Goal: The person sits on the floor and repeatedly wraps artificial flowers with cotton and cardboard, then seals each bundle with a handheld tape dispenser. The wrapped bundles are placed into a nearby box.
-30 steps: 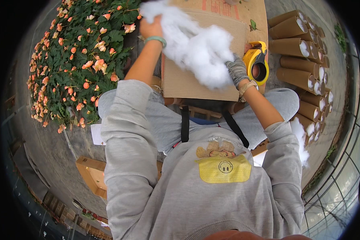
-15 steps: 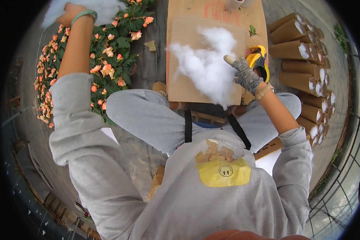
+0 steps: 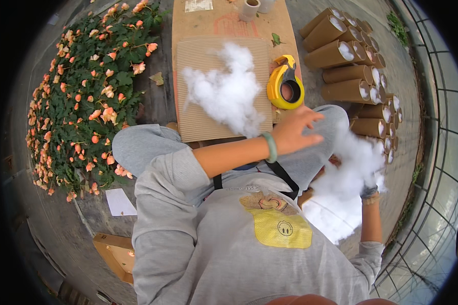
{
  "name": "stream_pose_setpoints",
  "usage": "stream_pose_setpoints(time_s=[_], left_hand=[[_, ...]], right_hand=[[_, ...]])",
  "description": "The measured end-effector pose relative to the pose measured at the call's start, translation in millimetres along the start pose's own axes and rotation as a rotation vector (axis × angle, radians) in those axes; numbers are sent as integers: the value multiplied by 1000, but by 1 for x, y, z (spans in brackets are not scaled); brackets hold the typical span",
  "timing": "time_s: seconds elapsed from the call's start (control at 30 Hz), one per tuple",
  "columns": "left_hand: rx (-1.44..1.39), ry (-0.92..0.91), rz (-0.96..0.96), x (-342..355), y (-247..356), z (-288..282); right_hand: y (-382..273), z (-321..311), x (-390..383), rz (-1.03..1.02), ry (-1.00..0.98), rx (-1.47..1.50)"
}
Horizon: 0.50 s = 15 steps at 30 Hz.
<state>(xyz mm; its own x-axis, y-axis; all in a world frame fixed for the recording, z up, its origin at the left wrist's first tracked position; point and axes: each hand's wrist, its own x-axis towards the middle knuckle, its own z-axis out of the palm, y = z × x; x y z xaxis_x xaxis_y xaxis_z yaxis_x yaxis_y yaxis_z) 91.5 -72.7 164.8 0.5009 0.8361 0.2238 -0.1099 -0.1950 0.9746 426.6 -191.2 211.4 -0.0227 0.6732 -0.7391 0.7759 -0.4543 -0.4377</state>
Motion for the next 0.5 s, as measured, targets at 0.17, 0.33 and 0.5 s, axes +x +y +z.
stream_pose_setpoints(time_s=[0.17, 0.33, 0.5], left_hand=[[635, 551, -104, -41, -71, -84], [1041, 203, -256, -74, -129, -106], [1098, 23, -386, -94, -121, -101]], right_hand=[[32, -25, -85, 677, -431, -1077], [-143, 19, 32, -561, 326, -443], [-271, 150, 217, -950, 215, -512]])
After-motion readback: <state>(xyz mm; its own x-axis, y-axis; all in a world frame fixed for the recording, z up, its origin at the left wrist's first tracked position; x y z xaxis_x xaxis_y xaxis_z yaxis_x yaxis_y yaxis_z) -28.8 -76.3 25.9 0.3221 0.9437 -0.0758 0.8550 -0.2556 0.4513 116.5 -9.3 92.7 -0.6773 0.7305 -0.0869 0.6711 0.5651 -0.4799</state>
